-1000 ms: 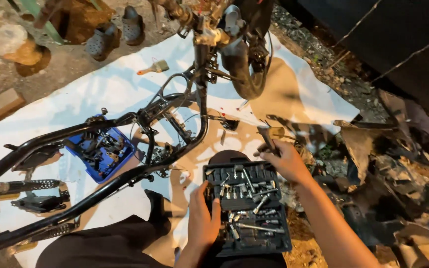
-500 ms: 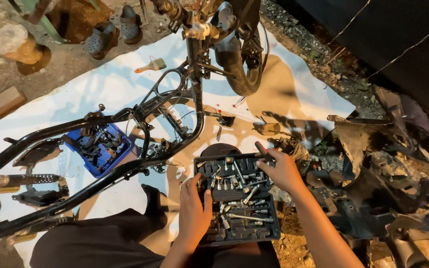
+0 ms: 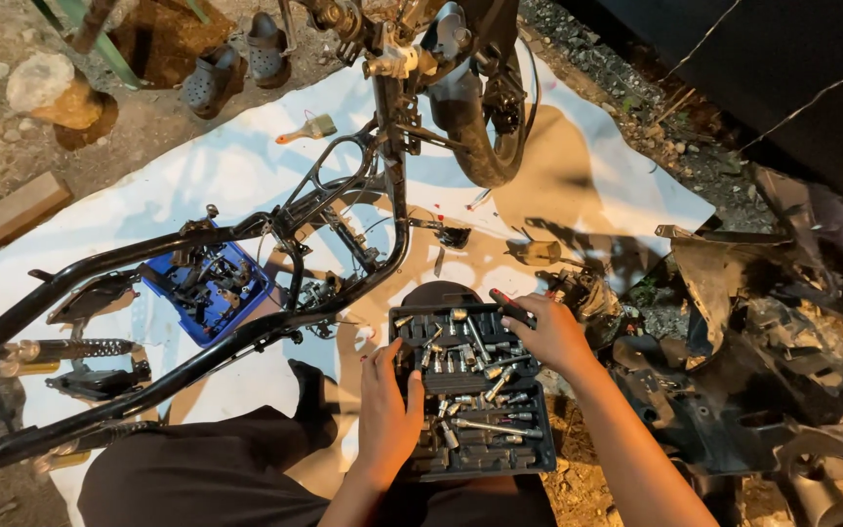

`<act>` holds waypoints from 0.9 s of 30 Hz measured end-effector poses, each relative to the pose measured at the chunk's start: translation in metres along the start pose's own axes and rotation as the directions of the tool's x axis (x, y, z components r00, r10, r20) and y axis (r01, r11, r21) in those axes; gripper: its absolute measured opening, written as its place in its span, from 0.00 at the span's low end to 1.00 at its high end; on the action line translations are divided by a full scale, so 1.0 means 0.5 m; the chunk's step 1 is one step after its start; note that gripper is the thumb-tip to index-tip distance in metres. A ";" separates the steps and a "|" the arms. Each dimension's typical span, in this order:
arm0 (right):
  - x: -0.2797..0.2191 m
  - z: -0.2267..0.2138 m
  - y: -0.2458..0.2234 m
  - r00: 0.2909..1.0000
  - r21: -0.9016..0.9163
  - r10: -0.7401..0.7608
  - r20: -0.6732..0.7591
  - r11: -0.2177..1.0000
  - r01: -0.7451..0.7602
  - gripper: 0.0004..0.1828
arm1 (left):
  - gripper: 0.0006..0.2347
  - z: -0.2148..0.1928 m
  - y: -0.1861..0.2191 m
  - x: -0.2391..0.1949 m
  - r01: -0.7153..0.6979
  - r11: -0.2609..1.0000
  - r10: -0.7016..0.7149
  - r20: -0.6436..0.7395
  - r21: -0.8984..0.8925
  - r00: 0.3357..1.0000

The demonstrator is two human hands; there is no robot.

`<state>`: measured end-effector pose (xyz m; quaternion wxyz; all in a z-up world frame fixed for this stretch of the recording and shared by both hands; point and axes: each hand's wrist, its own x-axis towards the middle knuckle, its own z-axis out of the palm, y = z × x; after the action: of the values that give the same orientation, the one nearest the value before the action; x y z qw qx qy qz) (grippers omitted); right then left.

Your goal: The person sits on a white sheet on the ground and works on a motorcycle frame. They select various sockets from a black case and use a ratchet to tighten bolts on the motorcycle's front fork area.

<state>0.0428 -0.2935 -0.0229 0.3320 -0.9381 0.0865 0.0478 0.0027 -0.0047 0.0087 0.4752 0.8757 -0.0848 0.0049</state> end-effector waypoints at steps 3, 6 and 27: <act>-0.009 0.008 -0.002 0.999 0.020 -0.021 -0.036 1.000 0.022 0.21 | 0.22 0.002 -0.003 0.000 0.009 1.000 -0.009 -0.008 -0.016 1.000; -0.024 0.016 -0.007 0.995 -0.032 -0.049 -0.089 0.998 0.046 0.22 | 0.21 0.006 -0.012 0.000 -0.055 0.998 0.055 -0.042 -0.012 0.998; -0.098 -0.029 -0.105 0.977 -0.026 -0.208 -0.046 0.978 0.207 0.18 | 0.21 0.007 -0.028 -0.007 0.033 0.999 -0.032 0.019 -0.029 0.999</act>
<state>0.0053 -0.2561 0.0275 0.3233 -0.9463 -0.0044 -0.0087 0.0012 0.0005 -0.0051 0.4874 0.8699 -0.0748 -0.0121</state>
